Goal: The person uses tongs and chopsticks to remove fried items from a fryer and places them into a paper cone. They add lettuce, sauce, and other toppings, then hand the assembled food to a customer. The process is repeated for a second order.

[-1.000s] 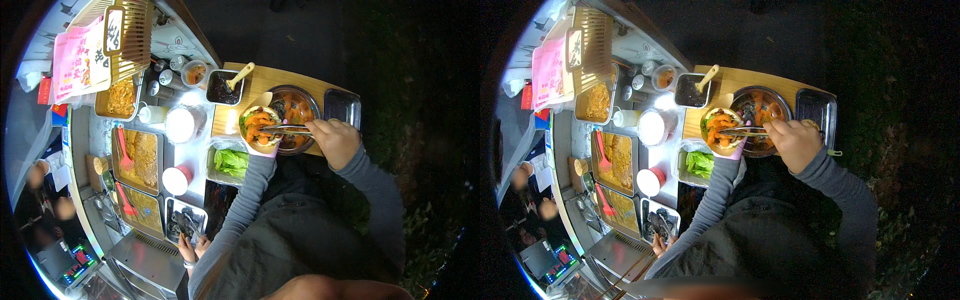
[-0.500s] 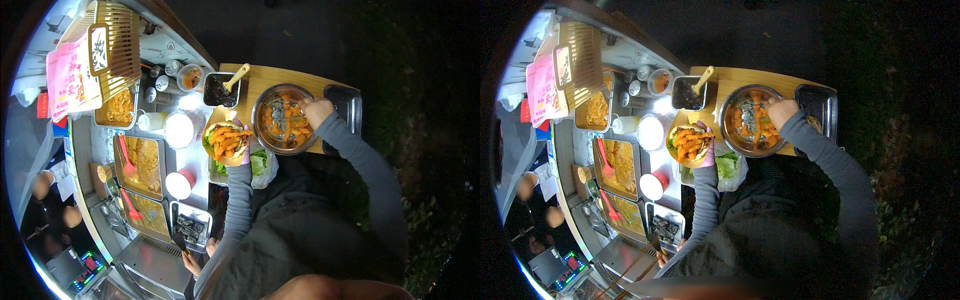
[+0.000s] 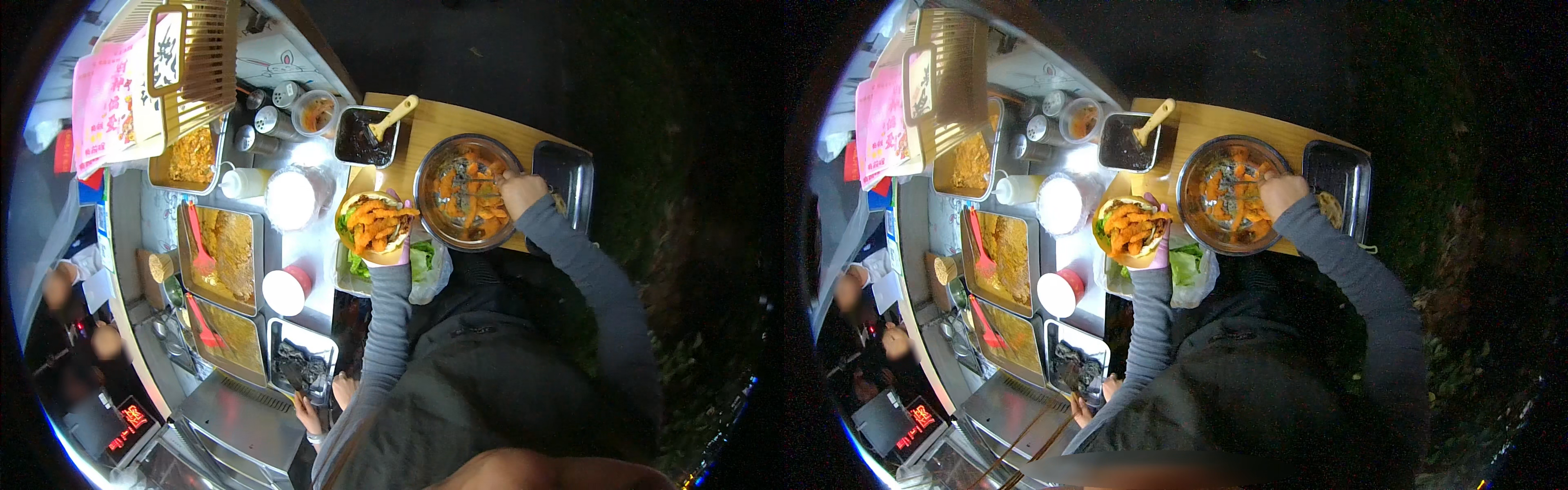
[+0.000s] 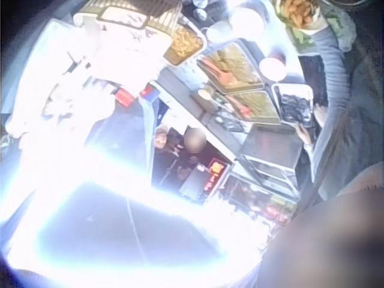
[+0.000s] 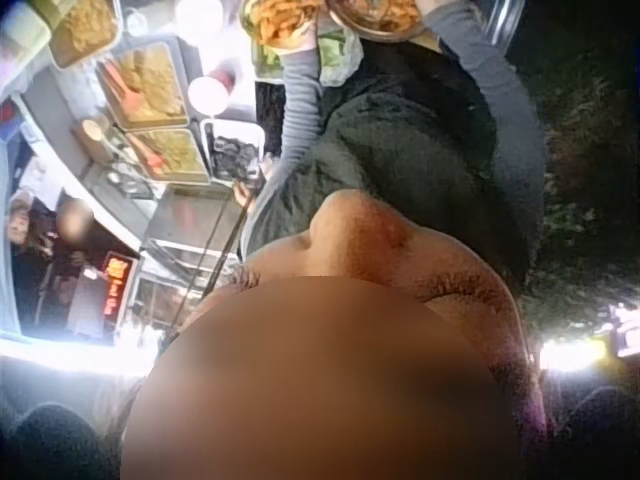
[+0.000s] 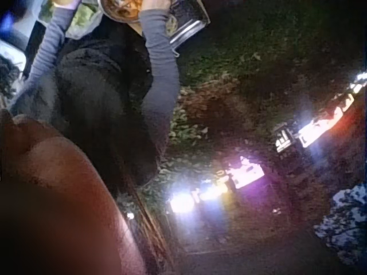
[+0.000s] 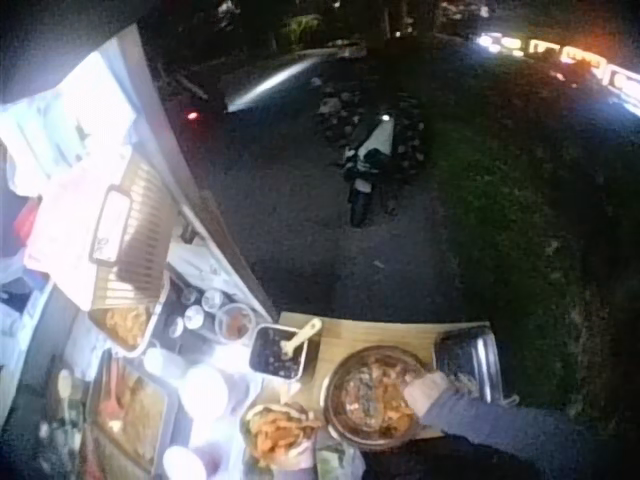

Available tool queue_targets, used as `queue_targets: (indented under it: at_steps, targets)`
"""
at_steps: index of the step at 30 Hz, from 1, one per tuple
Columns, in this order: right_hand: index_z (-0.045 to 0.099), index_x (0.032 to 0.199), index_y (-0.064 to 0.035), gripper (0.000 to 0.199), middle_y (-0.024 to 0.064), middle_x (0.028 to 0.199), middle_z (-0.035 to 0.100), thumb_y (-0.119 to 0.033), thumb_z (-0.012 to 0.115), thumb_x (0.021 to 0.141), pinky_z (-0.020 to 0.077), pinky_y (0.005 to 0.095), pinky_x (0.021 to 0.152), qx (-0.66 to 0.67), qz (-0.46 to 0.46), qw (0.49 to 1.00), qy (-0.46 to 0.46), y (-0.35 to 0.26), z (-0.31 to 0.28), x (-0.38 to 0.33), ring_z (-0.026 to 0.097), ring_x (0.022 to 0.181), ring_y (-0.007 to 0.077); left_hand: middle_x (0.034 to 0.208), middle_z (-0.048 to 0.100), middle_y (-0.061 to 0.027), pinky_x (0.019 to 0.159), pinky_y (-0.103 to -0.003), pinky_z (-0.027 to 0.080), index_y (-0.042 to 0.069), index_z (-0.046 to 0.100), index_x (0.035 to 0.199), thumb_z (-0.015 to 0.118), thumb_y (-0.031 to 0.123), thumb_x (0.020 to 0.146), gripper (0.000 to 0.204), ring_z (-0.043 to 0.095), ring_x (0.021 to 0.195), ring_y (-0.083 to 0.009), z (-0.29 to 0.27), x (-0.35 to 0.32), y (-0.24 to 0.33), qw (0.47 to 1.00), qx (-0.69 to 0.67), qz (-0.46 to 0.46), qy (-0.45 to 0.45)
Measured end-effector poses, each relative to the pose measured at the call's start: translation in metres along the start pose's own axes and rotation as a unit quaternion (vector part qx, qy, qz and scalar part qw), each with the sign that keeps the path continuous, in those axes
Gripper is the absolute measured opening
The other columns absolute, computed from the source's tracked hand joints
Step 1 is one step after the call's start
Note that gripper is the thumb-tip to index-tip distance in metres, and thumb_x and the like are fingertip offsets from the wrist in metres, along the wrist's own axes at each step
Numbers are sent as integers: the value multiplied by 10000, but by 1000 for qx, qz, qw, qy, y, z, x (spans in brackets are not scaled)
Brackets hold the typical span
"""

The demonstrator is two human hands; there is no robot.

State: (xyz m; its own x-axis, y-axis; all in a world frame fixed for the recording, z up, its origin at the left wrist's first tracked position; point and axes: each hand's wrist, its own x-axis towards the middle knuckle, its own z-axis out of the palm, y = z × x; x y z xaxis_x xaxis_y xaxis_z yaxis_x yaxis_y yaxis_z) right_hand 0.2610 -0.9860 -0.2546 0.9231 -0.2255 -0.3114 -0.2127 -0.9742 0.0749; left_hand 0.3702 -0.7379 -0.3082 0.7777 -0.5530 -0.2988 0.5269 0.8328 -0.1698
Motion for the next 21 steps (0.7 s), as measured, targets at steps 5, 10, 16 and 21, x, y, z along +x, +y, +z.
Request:
queue_targets:
  at_steps: [5, 10, 16, 21]
  targets:
    - [659, 914, -47, 172, 109, 891, 631, -110, 539, 807, 532, 354, 609, 6, 5, 999, 51, 2, 8, -6, 643, 764, 228, 1387, 415, -104, 1064, -585, 257, 142, 451, 1319, 405, 498, 897, 555, 333, 1314, -341, -3, -4, -2, 999, 36, 24, 22]
    - [657, 999, -53, 219, 124, 924, 638, -118, 524, 837, 532, 364, 624, 18, -12, 1000, 7, 10, 4, 1, 641, 754, 238, 1398, 399, -116, 1053, -584, 283, 141, 443, 1325, 400, 500, 895, 561, 351, 1304, -334, -12, -5, -3, 1000, 19, 10, 15]
    - [638, 1079, -42, 267, 116, 958, 650, -118, 602, 825, 516, 351, 692, 163, 2, 983, 89, 21, -83, -45, 642, 802, 250, 1395, 370, -202, 1005, -593, 347, 130, 376, 1361, 344, 514, 910, 594, 365, 1269, -416, -34, -3, -13, 946, 308, 70, 69]
    - [641, 1046, -35, 269, 94, 930, 651, -117, 643, 789, 512, 344, 652, 167, -123, 967, 147, 1, -142, -77, 632, 746, 238, 1390, 375, -205, 989, -594, 362, 121, 323, 1387, 293, 484, 923, 590, 404, 1218, -467, -40, -2, -42, 971, 234, -5, 58]
